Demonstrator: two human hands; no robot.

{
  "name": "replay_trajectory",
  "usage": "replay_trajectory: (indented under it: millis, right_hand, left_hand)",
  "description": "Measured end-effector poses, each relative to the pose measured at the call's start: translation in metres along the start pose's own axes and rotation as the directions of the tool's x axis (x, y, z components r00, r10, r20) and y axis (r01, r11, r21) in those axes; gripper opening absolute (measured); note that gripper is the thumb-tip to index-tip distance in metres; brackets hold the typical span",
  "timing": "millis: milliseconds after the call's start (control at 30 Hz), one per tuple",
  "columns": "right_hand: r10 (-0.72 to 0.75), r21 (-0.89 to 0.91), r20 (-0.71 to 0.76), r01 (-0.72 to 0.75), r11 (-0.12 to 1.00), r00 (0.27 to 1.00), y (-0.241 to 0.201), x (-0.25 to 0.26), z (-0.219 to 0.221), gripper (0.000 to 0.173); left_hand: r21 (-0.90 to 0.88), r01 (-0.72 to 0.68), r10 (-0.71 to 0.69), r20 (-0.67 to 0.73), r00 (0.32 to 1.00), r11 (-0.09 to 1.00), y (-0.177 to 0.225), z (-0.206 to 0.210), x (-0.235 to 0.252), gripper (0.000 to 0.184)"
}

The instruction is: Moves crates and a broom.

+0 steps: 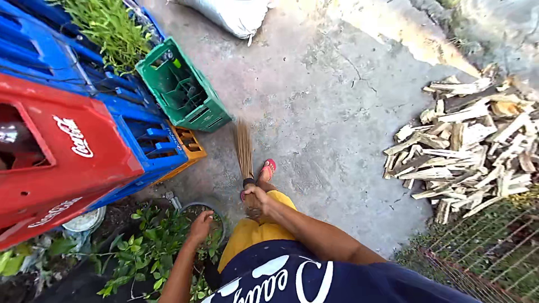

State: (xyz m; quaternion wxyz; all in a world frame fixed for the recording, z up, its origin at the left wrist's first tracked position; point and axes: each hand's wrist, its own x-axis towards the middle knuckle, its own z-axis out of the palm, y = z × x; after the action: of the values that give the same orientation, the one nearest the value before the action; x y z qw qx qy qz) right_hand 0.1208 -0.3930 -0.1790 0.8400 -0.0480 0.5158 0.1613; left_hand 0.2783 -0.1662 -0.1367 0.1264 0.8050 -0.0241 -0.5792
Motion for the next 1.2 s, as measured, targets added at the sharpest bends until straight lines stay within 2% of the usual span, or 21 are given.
replay_trajectory:
  millis: [67, 100, 133, 200, 233, 300, 367, 433, 533, 600, 633, 700, 767, 833, 933, 967, 1000, 1033, 1100, 1133, 1200]
  right_hand:
    - [0.005, 0.007, 0.046, -0.006, 1.000, 0.999, -0.049, -0.003, -0.053, 0.013]
    - [-0.018, -0.006, 0.018, 0.018, 1.000, 1.000, -0.073, -0.001, -0.076, 0.013]
    - [-0.081, -0.031, -0.089, 0.078, 0.996, 0.993, -0.094, -0.001, -0.092, 0.015]
    - [-0.209, -0.125, -0.348, 0.176, 0.976, 0.914, -0.115, 0.007, -0.108, 0.029]
    - [-0.238, -0.170, -0.401, 0.183, 0.968, 0.885, -0.111, 0.017, -0.111, 0.040]
    - [-0.244, -0.158, -0.355, 0.199, 0.967, 0.903, -0.084, 0.026, -0.095, 0.046]
    - [-0.156, 0.005, -0.273, 0.163, 0.987, 0.949, -0.056, 0.000, -0.065, 0.036]
    - [-0.057, 0.093, -0.177, 0.075, 0.993, 0.983, -0.044, -0.033, -0.059, 0.019]
    - [0.022, 0.070, -0.134, -0.012, 0.998, 0.991, -0.059, -0.024, -0.098, 0.015]
    - [-0.023, 0.060, -0.198, 0.036, 0.998, 0.980, -0.072, 0.013, -0.123, 0.017]
    - [-0.068, 0.092, -0.287, 0.098, 0.991, 0.955, -0.076, 0.028, -0.128, 0.022]
    - [-0.134, 0.030, -0.429, 0.162, 0.986, 0.893, -0.075, 0.045, -0.121, 0.047]
    - [-0.166, -0.094, -0.393, 0.141, 0.986, 0.904, -0.042, 0.040, -0.093, 0.054]
    - [-0.108, -0.091, -0.306, 0.084, 0.992, 0.946, 0.003, 0.023, -0.062, 0.048]
    - [0.055, -0.045, -0.275, -0.070, 0.997, 0.960, 0.054, 0.029, -0.044, 0.042]
    - [0.089, -0.036, -0.281, -0.103, 0.994, 0.955, 0.061, 0.042, -0.047, 0.042]
    - [0.106, -0.021, -0.305, -0.118, 0.993, 0.946, 0.064, 0.058, -0.051, 0.043]
    - [0.111, 0.005, -0.353, -0.116, 0.993, 0.929, 0.064, 0.075, -0.053, 0.043]
    - [0.078, 0.097, -0.470, -0.036, 0.995, 0.879, 0.063, 0.109, -0.049, 0.042]
    - [0.037, 0.115, -0.521, 0.027, 0.993, 0.852, 0.065, 0.123, -0.045, 0.040]
    - [-0.047, 0.078, -0.539, 0.105, 0.991, 0.841, 0.079, 0.135, -0.036, 0.048]
  left_hand:
    - [0.032, -0.008, 0.008, 0.013, 1.000, 0.999, 0.010, 0.004, -0.004, 0.037]
    - [0.047, -0.022, 0.021, 0.023, 1.000, 0.999, 0.014, 0.005, -0.009, 0.038]
    - [0.060, -0.036, 0.034, 0.026, 0.999, 0.998, 0.018, 0.005, -0.013, 0.038]
    - [0.047, -0.043, 0.042, 0.021, 0.999, 0.998, 0.028, 0.005, -0.019, 0.037]
    - [0.028, -0.035, 0.035, 0.003, 0.999, 0.999, 0.030, 0.006, -0.019, 0.037]
    - [0.007, -0.001, 0.001, -0.026, 1.000, 1.000, 0.034, 0.008, -0.018, 0.037]
    - [0.046, 0.040, -0.039, -0.034, 0.999, 0.998, 0.044, 0.009, -0.020, 0.037]
    - [0.122, 0.081, -0.080, -0.013, 0.997, 0.989, 0.063, 0.012, -0.021, 0.040]
    - [0.185, 0.061, -0.072, 0.054, 0.996, 0.981, 0.082, 0.015, -0.009, 0.040]
    - [0.167, 0.003, -0.020, 0.102, 0.995, 0.986, 0.087, 0.016, 0.006, 0.038]
    - [0.172, -0.036, 0.015, 0.120, 0.993, 0.984, 0.093, 0.017, 0.012, 0.039]
    - [0.305, -0.106, 0.077, 0.105, 0.992, 0.947, 0.117, 0.012, 0.024, 0.046]
    - [0.499, -0.169, 0.184, 0.019, 0.983, 0.850, 0.159, -0.005, 0.039, 0.058]
    - [0.615, -0.210, 0.355, -0.123, 0.927, 0.760, 0.210, -0.027, 0.065, 0.066]
    - [0.709, -0.239, 0.617, -0.336, 0.712, 0.663, 0.275, -0.069, 0.131, 0.078]
    - [0.716, -0.245, 0.652, -0.369, 0.663, 0.654, 0.297, -0.083, 0.154, 0.084]
    - [0.712, -0.233, 0.649, -0.389, 0.654, 0.662, 0.317, -0.093, 0.176, 0.091]
    - [0.699, -0.192, 0.608, -0.412, 0.679, 0.688, 0.336, -0.100, 0.197, 0.094]
    - [0.662, -0.069, 0.456, -0.433, 0.778, 0.746, 0.362, -0.104, 0.231, 0.093]
    - [0.645, -0.026, 0.391, -0.430, 0.814, 0.764, 0.366, -0.106, 0.244, 0.094]
    - [0.653, -0.020, 0.369, -0.402, 0.838, 0.757, 0.357, -0.116, 0.264, 0.088]
